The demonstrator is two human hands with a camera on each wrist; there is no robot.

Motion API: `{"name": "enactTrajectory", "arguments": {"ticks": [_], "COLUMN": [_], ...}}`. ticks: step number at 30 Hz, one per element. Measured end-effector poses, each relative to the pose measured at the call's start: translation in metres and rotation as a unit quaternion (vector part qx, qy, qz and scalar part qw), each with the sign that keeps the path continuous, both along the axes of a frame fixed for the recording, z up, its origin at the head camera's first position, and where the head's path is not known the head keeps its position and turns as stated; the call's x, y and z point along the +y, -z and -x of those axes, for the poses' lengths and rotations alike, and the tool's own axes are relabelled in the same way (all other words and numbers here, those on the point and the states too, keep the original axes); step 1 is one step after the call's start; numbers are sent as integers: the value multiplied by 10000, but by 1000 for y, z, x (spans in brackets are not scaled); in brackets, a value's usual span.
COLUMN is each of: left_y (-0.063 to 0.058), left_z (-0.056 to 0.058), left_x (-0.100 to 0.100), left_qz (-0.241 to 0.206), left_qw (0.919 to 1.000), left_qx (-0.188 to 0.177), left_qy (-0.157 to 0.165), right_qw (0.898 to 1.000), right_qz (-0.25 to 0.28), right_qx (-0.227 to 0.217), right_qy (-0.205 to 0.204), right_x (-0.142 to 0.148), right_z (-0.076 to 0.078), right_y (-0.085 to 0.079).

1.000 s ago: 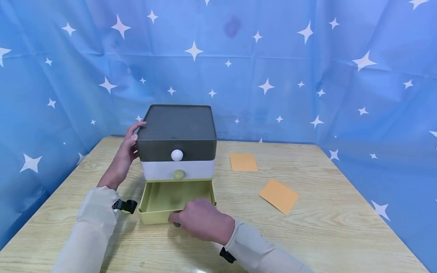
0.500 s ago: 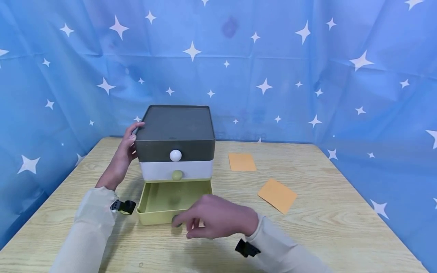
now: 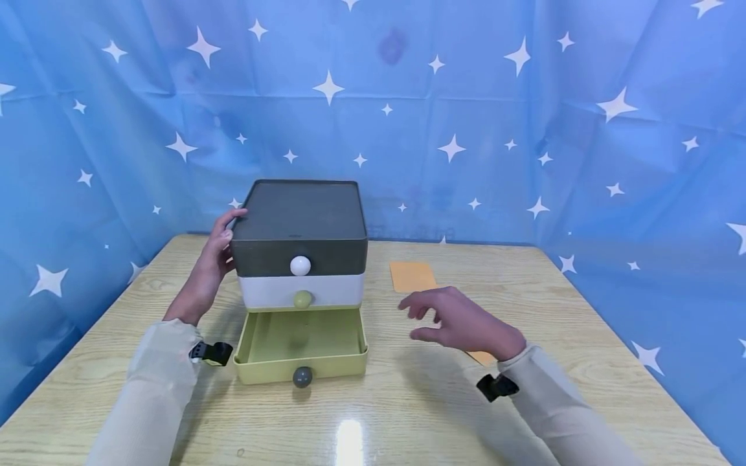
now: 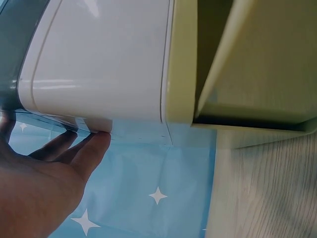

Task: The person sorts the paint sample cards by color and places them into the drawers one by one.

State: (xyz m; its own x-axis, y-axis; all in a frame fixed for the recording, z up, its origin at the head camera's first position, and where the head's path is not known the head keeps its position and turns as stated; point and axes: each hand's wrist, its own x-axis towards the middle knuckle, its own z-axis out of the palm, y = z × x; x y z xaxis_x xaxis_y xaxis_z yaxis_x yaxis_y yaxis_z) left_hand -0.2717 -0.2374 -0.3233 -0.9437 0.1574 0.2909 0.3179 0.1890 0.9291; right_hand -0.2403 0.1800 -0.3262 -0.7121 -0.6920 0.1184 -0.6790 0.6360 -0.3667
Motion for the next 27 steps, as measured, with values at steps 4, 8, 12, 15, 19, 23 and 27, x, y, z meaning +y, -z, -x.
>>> {"name": "enactTrajectory", "arguments": {"ticks": [4,8,12,15,19,23,27], "left_y": [0,1,1,2,1,1,1], "left_z": [0,0,0,0,0,1,1], "left_x": [0,-1,0,0,0,0,0], "left_qz": [23,30,17,18,15,20,12], "left_qw": [10000,10000,10000,10000,10000,10000,10000], "left_qx": [5,13,-8,-20,-23,-20,-6], "left_qy": [-7,-27,-29,-33,-19,0,-21], "right_qw": [9967,9889,9806,9759,9717,9678,9676], "right_qz": [-429,-841,-1074,-1173,-1260,-1336,-1333], "right_qx": [42,-148,-321,-325,-389,-508,-511], "right_qy": [692,1217,1611,1810,1961,2072,2082], "right_x": [28,46,59,66,74,79,80], "right_z": [8,14,18,20,23,25,27], "right_y": [13,26,38,47,56,60,60]}}
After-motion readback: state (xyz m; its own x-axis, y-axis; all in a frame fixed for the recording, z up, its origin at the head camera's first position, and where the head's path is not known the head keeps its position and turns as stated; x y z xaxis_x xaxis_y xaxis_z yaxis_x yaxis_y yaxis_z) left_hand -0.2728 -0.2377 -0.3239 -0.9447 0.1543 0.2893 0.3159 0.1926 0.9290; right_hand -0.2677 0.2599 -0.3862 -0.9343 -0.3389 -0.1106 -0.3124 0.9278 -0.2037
